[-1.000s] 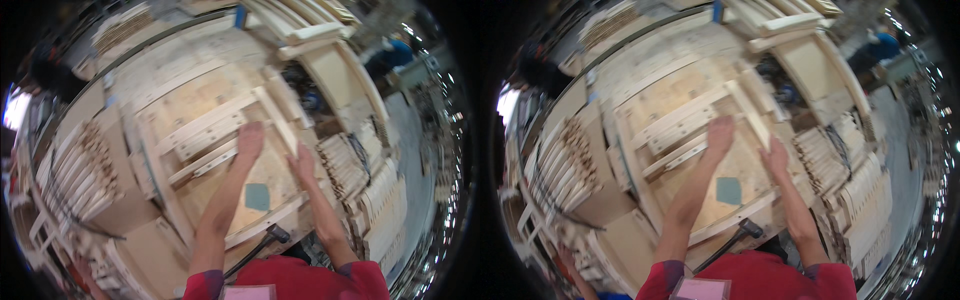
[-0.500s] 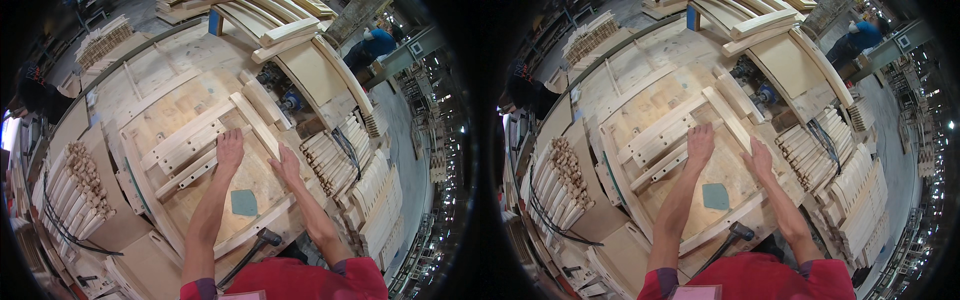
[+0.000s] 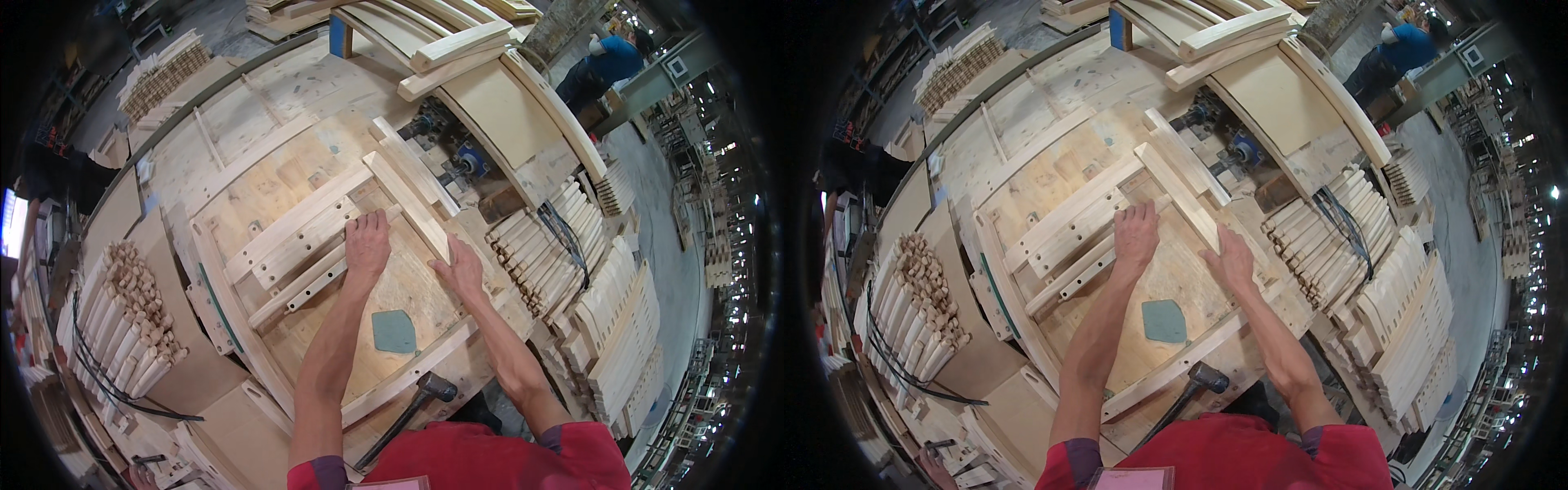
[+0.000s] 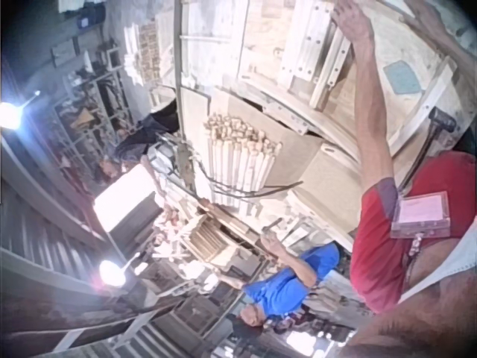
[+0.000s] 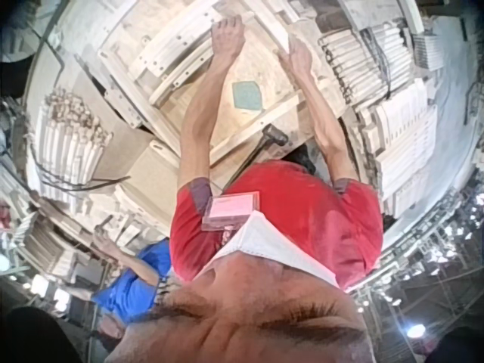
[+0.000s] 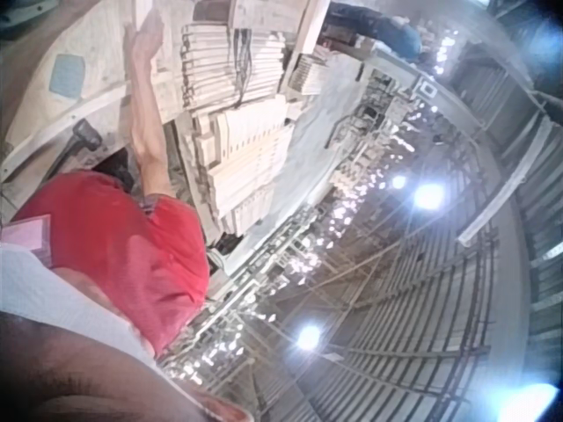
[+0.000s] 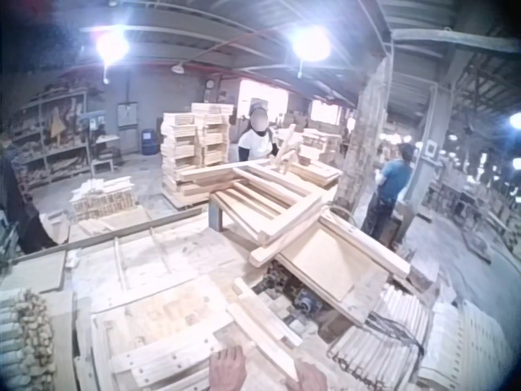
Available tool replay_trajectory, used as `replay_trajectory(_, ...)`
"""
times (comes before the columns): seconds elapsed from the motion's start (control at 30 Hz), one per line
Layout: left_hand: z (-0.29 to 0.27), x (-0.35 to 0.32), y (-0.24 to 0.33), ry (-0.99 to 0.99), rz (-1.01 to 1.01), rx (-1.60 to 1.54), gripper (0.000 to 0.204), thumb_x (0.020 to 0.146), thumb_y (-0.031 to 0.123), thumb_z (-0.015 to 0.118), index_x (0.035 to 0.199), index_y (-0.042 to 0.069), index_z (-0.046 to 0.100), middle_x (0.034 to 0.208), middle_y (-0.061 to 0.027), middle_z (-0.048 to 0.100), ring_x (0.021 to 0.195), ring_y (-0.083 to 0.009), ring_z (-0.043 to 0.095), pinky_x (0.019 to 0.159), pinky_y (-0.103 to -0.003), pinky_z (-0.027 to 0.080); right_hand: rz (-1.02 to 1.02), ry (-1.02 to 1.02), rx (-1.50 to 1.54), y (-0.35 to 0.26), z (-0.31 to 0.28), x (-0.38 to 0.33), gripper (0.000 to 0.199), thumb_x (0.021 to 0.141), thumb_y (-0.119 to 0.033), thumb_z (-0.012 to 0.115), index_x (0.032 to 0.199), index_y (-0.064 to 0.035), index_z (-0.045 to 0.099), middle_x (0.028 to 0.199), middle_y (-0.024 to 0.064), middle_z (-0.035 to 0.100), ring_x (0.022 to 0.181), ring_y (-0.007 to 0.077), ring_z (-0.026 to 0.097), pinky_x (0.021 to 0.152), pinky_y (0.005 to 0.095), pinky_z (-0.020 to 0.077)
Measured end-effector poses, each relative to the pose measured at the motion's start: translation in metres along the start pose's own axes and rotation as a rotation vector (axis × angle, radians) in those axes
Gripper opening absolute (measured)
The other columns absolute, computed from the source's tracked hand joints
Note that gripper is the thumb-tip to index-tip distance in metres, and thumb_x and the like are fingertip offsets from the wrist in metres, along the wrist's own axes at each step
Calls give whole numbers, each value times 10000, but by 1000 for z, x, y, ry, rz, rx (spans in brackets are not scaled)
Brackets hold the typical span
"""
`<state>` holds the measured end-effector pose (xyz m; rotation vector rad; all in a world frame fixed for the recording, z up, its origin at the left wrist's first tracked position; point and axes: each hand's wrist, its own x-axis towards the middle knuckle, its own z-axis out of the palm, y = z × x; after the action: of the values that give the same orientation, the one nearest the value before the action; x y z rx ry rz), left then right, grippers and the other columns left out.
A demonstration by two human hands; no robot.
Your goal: The person assembles wooden chair frames on a workbench in a factory setting. They repeatedly pick up wooden components, align them, and use a hammer to secure the joints. The person works on multiple frames sequentially, moving completed units aside and starting new ones.
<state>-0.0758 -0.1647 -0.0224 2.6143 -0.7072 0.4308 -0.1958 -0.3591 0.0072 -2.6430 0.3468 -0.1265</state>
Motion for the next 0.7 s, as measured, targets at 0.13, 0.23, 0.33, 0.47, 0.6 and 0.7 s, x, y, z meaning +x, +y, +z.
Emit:
replay_trajectory(0.13, -2, 1, 0, 5, -14, -47, 332, 914, 213, 675, 1192, 38, 625, 999, -116, 652, 943, -291, 618, 861, -448, 426, 0, -3, 5, -5, 3, -2, 731, 807, -323, 802, 1407, -7, 529, 1234, 188, 642, 1124, 371, 590, 938, 468, 489)
replay_trajectory(0.23, -7, 3, -3, 222, 65, -150, 354, 911, 212, 672, 1205, 19, 633, 1062, -160, 658, 1005, -336, 615, 919, -472, 437, 25, -36, 16, -2, 2, -7, 724, 821, -328, 794, 1411, -4, 526, 1248, 191, 642, 1119, 375, 590, 942, 468, 486)
replay_trajectory(0.33, -27, 13, -38, 300, -71, -191, 383, 920, 228, 668, 1213, -17, 641, 1175, -221, 656, 1119, -406, 598, 985, -501, 446, 69, -59, 21, -5, -1, -11, 730, 826, -339, 792, 1412, 3, 521, 1256, 196, 645, 1113, 382, 591, 939, 468, 484)
replay_trajectory(0.47, -55, 6, -135, 236, -319, 181, 391, 1010, 348, 570, 1181, 9, 662, 1129, -240, 660, 1061, -427, 603, 938, -534, 450, 1, -47, 34, -20, 5, -7, 728, 830, -344, 790, 1403, 15, 522, 1243, 198, 653, 1103, 386, 592, 932, 469, 483)
replay_trajectory(0.6, -57, 4, -118, -121, -470, 57, 380, 1009, 379, 563, 1096, 27, 678, 1060, -210, 671, 1042, -387, 604, 958, -508, 435, 26, -13, 46, -7, 5, -17, 707, 831, -324, 787, 1395, 15, 527, 1228, 202, 653, 1095, 388, 592, 933, 473, 479)
replay_trajectory(0.7, -59, 1, -123, -22, -451, 91, 362, 1008, 376, 562, 1044, 36, 684, 1005, -192, 676, 1001, -379, 610, 937, -507, 436, 26, -17, 34, -17, 3, -13, 692, 828, -301, 787, 1392, 7, 530, 1224, 204, 650, 1092, 390, 592, 939, 477, 478)
